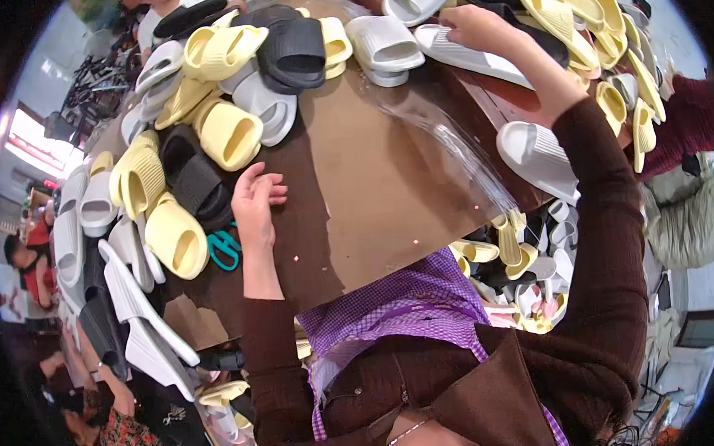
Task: The person pairs slides together by threading plastic tag fasteners through the slippers by hand and securing them, then places each attached pair onto a pile.
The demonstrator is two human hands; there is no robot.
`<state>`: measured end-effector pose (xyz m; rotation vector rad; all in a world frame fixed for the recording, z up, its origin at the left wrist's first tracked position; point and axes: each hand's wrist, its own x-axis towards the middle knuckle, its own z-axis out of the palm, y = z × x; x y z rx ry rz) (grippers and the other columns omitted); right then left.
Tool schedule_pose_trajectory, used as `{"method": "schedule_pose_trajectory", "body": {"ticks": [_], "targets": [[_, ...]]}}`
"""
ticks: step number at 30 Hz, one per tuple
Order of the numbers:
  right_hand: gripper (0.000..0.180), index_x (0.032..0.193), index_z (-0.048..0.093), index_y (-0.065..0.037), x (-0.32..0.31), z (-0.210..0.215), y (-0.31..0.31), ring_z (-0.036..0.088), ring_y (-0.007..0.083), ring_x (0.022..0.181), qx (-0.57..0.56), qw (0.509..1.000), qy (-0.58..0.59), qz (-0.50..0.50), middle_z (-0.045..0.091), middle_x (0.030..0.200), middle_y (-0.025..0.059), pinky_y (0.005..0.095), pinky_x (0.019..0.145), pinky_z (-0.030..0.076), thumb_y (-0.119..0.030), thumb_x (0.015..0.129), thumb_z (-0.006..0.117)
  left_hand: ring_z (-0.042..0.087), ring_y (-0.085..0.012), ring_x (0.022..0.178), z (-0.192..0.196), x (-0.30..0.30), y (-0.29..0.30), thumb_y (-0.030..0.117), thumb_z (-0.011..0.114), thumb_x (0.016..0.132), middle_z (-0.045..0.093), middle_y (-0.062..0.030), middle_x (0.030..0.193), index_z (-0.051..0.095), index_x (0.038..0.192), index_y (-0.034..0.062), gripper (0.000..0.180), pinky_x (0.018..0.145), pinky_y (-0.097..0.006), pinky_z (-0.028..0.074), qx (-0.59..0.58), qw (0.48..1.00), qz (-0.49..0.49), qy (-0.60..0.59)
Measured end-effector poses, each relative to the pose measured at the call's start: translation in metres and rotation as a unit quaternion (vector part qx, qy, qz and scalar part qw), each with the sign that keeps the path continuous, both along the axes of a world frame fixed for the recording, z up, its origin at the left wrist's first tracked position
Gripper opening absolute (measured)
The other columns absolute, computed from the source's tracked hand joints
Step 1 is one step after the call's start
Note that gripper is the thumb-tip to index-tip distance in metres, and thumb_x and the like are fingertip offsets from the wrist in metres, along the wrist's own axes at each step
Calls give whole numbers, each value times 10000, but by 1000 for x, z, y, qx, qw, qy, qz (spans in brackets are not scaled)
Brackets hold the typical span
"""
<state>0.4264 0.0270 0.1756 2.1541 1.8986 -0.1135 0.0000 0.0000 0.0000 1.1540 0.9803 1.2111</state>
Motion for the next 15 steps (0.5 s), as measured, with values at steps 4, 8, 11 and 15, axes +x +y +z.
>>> {"method": "schedule_pose_trajectory", "body": {"ticks": [4, 8, 11, 15], "targets": [[699, 1333, 344, -130, -21, -51, 68, 463, 317, 1165, 161, 969, -96, 159, 487, 1254, 152, 449, 951, 388, -320, 735, 652, 588, -132, 652, 2, -5, 6, 67, 520, 864, 625, -109, 862, 488, 1139, -15, 289, 555, -229, 482, 1, 1000, -18, -20], [612, 1221, 459, -111, -57, -74, 122, 576, 329, 996, 295, 936, -15, 192, 597, 1088, 169, 444, 824, 463, -389, 721, 676, 594, -139, 645, 1, -21, 6, 99, 530, 859, 626, -109, 859, 502, 1114, -17, 281, 569, -235, 488, -17, 999, 5, -38], [604, 1106, 547, -27, -6, -86, 161, 595, 329, 944, 173, 970, -31, 166, 615, 1033, 179, 428, 790, 474, -452, 696, 675, 593, -146, 639, 15, -4, 7, 134, 554, 826, 628, -112, 839, 518, 1092, -18, 308, 568, -243, 485, -38, 998, -28, -44], [323, 805, 629, 34, -40, -80, 170, 612, 357, 779, 195, 957, 50, 208, 631, 832, 217, 425, 667, 489, -262, 675, 627, 588, -147, 610, 15, -21, 7, 135, 556, 799, 626, -109, 819, 525, 1068, -27, 315, 535, -246, 476, -57, 996, -15, -64]]}}
